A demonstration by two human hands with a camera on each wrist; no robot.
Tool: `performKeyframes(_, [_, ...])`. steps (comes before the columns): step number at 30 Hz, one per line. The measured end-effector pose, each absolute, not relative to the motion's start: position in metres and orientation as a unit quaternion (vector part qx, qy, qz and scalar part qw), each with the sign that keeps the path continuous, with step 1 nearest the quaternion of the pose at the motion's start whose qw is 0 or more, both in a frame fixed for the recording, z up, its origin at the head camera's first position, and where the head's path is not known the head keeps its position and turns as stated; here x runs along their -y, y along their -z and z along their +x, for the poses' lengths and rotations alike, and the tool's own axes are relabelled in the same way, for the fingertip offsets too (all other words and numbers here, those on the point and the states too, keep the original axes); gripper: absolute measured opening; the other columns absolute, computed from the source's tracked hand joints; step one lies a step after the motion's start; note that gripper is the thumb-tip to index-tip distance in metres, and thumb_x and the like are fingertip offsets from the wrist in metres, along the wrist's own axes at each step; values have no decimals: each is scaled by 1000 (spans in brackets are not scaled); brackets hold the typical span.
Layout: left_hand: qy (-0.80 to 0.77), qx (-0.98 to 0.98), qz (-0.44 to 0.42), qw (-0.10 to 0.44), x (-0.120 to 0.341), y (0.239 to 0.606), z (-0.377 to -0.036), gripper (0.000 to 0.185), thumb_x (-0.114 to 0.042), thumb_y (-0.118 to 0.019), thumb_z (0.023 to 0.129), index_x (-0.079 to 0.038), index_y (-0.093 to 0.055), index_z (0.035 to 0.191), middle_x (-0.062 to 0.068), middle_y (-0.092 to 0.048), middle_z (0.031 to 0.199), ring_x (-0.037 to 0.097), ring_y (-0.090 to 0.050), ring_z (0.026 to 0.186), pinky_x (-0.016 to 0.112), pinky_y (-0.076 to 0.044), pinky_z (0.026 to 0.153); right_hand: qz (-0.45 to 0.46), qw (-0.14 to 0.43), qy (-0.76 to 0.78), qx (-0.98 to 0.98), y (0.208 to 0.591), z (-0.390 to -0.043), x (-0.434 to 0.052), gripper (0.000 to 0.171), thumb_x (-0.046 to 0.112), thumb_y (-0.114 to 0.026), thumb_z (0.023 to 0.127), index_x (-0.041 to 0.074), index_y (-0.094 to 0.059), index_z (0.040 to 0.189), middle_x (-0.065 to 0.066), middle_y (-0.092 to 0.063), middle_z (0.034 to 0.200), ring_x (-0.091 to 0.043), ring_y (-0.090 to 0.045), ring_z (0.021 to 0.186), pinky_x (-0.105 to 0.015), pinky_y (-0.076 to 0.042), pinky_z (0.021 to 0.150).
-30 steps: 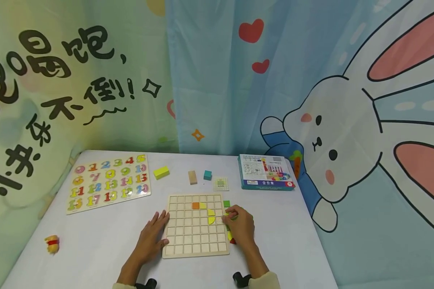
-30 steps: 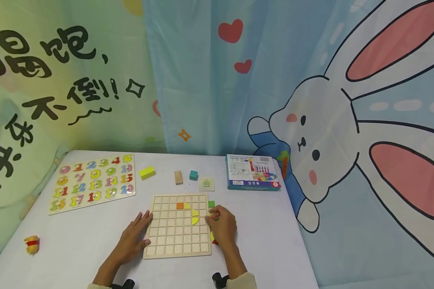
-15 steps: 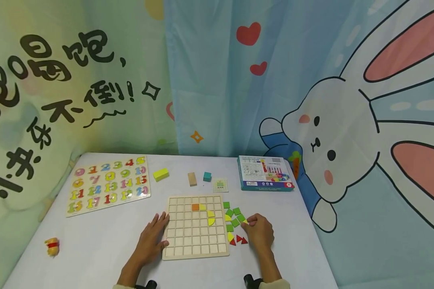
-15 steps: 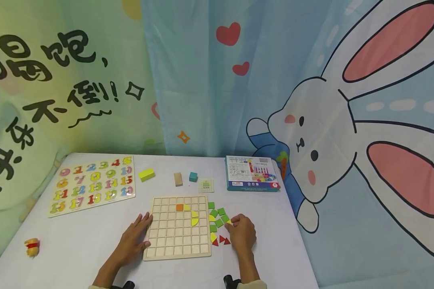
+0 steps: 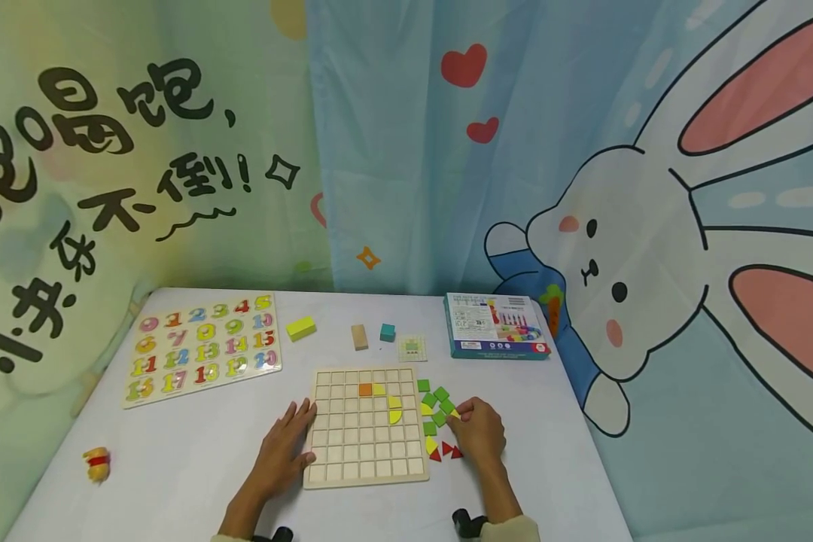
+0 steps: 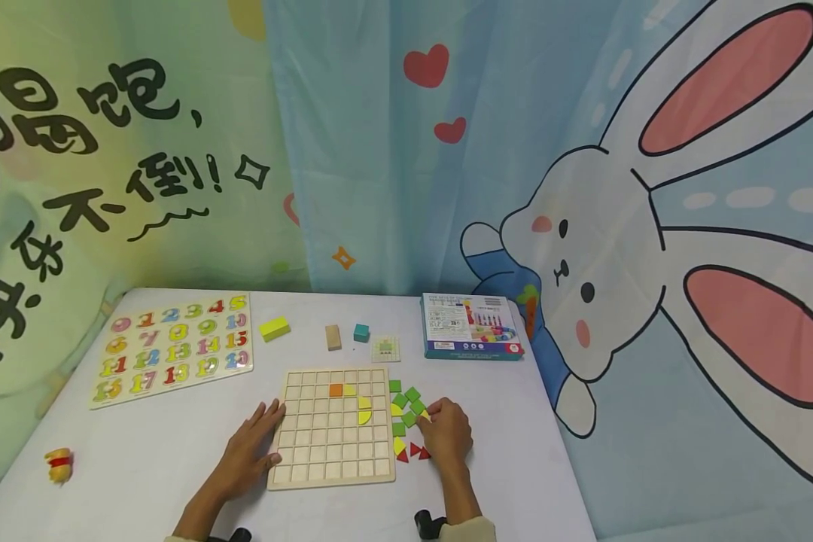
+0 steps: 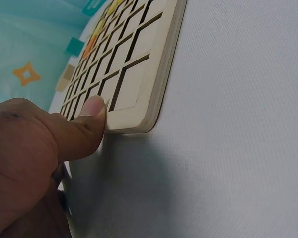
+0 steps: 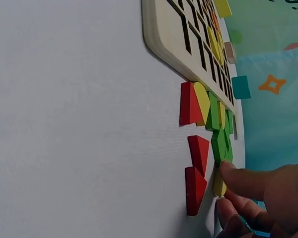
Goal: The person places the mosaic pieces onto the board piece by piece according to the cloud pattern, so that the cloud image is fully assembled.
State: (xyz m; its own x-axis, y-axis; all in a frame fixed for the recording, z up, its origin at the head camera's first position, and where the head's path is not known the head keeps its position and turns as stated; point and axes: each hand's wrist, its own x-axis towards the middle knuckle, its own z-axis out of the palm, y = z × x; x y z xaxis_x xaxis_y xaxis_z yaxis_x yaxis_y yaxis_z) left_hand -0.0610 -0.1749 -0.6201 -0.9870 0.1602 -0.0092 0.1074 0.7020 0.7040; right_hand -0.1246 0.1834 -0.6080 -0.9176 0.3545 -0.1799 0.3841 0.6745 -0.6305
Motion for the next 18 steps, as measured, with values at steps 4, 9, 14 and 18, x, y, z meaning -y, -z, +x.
performKeyframes(4, [-380,-921,78,27,175,621,-61,86,-2,-82,84,-5,-44,160,21,-35,171,51,-25,160,73,-20,127,203,21,355,-912,609,-124,-183,21,17,-86,89,8,-69,97,-6,-65,82,-21,-59,73,-33,-46,65])
performKeyframes(9, [-382,-920,80,12,175,622,-61,85,-3,-83,82,-4,-46,159,22,-38,169,53,-27,158,74,-22,126,186,-3,374,-909,608,-120,-180,17,12,-84,90,10,-72,103,-5,-64,81,-20,-58,73,-32,-46,63])
performKeyframes(14, [-382,-921,78,7,176,623,-60,85,-3,-82,82,-4,-46,159,22,-37,170,53,-27,158,74,-22,125,145,-26,391,-909,607,-115,-165,16,10,-83,91,15,-73,103,-3,-65,83,-18,-57,77,-28,-43,64])
performKeyframes(18, [-381,-921,80,18,175,623,-60,86,-3,-82,83,-5,-44,160,21,-36,171,52,-26,159,74,-20,126,115,-37,410,-904,604,-112,-147,20,11,-86,89,14,-71,102,-1,-67,85,-15,-56,73,-26,-40,63])
